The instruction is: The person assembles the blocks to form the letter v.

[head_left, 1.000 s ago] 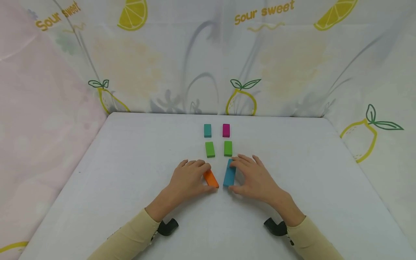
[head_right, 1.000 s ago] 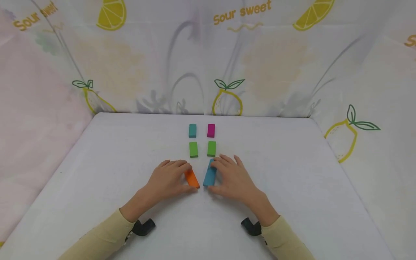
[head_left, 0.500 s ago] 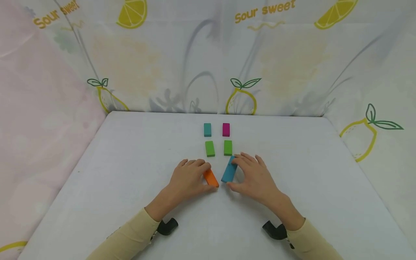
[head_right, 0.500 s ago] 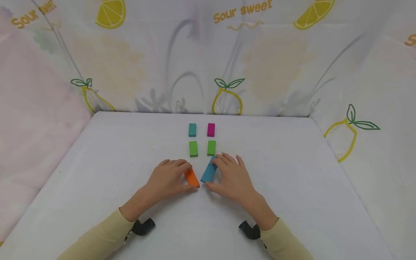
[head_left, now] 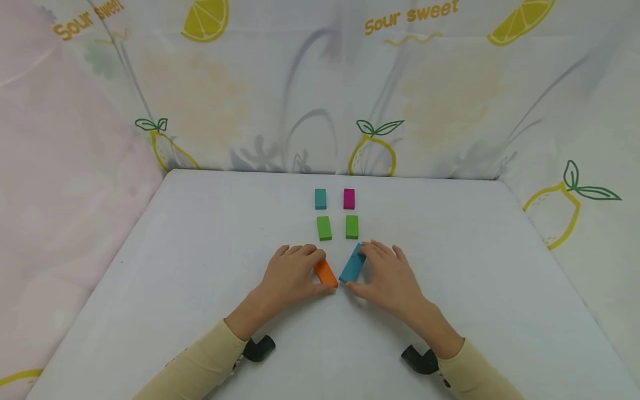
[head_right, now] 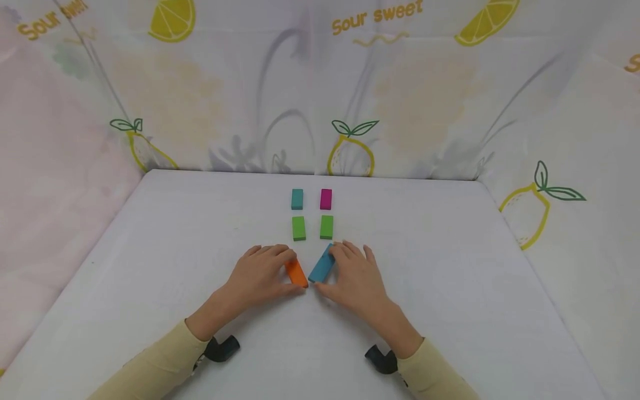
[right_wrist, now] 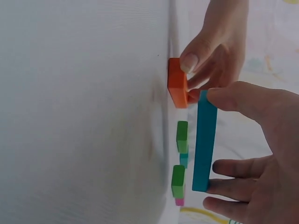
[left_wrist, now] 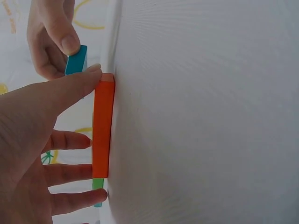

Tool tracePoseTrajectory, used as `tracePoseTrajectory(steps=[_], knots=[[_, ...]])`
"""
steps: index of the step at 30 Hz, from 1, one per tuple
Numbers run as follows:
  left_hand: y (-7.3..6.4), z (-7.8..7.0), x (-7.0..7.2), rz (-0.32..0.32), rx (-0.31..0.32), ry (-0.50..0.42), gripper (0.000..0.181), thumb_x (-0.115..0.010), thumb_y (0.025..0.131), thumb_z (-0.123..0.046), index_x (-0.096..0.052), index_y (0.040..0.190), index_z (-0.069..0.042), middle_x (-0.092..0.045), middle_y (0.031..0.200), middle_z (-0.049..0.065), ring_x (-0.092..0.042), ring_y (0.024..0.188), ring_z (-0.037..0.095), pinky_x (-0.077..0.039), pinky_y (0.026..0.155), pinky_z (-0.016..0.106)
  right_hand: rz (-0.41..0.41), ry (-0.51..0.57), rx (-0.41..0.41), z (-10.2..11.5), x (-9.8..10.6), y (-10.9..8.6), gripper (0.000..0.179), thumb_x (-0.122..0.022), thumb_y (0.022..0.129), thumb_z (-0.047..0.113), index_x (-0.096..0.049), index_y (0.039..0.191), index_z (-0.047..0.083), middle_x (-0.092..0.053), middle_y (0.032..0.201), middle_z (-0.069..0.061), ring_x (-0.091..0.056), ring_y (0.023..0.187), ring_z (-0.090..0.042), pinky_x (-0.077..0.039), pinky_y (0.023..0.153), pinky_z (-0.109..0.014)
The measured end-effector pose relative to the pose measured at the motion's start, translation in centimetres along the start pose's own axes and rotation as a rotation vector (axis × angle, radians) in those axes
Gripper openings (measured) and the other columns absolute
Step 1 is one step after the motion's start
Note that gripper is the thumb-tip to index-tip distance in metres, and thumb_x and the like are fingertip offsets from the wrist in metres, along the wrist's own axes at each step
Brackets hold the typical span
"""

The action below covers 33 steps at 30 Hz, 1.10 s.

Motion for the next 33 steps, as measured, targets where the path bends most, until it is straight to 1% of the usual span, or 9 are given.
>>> tracePoseTrajectory(steps=[6, 13, 20, 27, 33], knots=[[0.0, 0.0, 0.0, -0.011, -0.005, 0.016, 0.063, -0.075, 0.074, -0.067, -0.066, 0.116, -0.021, -0.067, 0.122, 0.0, -0.064, 0.111, 0.022, -0.046, 0.105, 0.051, 0.014, -0.007, -0.015, -0.1, -0.6, -0.1, 0.067, -0.082, 0.074, 0.047, -0.059, 0.123, 0.008, -0.061, 0.136, -0.012, -0.051, 0.135, -0.034, -0.031, 0.112, -0.066], [0.0, 0.0, 0.1, -0.015, -0.009, 0.014, 0.062, -0.075, 0.075, -0.067, -0.066, 0.115, -0.021, -0.067, 0.122, 0.0, -0.064, 0.11, 0.022, -0.047, 0.103, 0.049, 0.023, -0.013, -0.013, -0.2, -0.8, -0.2, 0.066, -0.082, 0.075, 0.047, -0.06, 0.123, 0.008, -0.061, 0.137, -0.012, -0.051, 0.135, -0.033, -0.031, 0.112, -0.066], [0.1, 0.1, 0.0, -0.009, -0.008, 0.017, 0.062, -0.074, 0.076, -0.067, -0.065, 0.117, -0.021, -0.066, 0.124, 0.0, -0.063, 0.112, 0.022, -0.045, 0.105, 0.049, 0.04, -0.026, -0.007, -0.3, -1.1, -0.2, 0.066, -0.081, 0.075, 0.048, -0.061, 0.123, 0.008, -0.06, 0.138, -0.012, -0.05, 0.135, -0.034, -0.03, 0.113, -0.066], [0.1, 0.0, 0.1, -0.021, -0.02, 0.026, 0.062, -0.073, 0.076, -0.067, -0.065, 0.117, -0.022, -0.067, 0.122, 0.0, -0.064, 0.111, 0.022, -0.047, 0.104, 0.05, 0.039, -0.033, -0.005, -0.3, -1.1, -0.2, 0.064, -0.081, 0.075, 0.048, -0.062, 0.122, 0.008, -0.061, 0.137, -0.012, -0.05, 0.135, -0.034, -0.031, 0.112, -0.066], [-0.1, 0.0, 0.1, -0.014, -0.012, 0.013, 0.063, -0.073, 0.075, -0.067, -0.065, 0.117, -0.021, -0.067, 0.123, 0.0, -0.064, 0.112, 0.023, -0.046, 0.104, 0.052, 0.043, -0.028, -0.002, -0.2, -1.1, -0.3, 0.063, -0.082, 0.075, 0.046, -0.062, 0.12, 0.008, -0.062, 0.136, -0.013, -0.051, 0.134, -0.034, -0.031, 0.112, -0.067]])
Point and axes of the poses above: each hand's wrist, its own y-axis towards the middle knuckle, its own x-axis out of the back of the hand, z = x × y, the point moved 5 cm from there along y, towards the middle knuckle
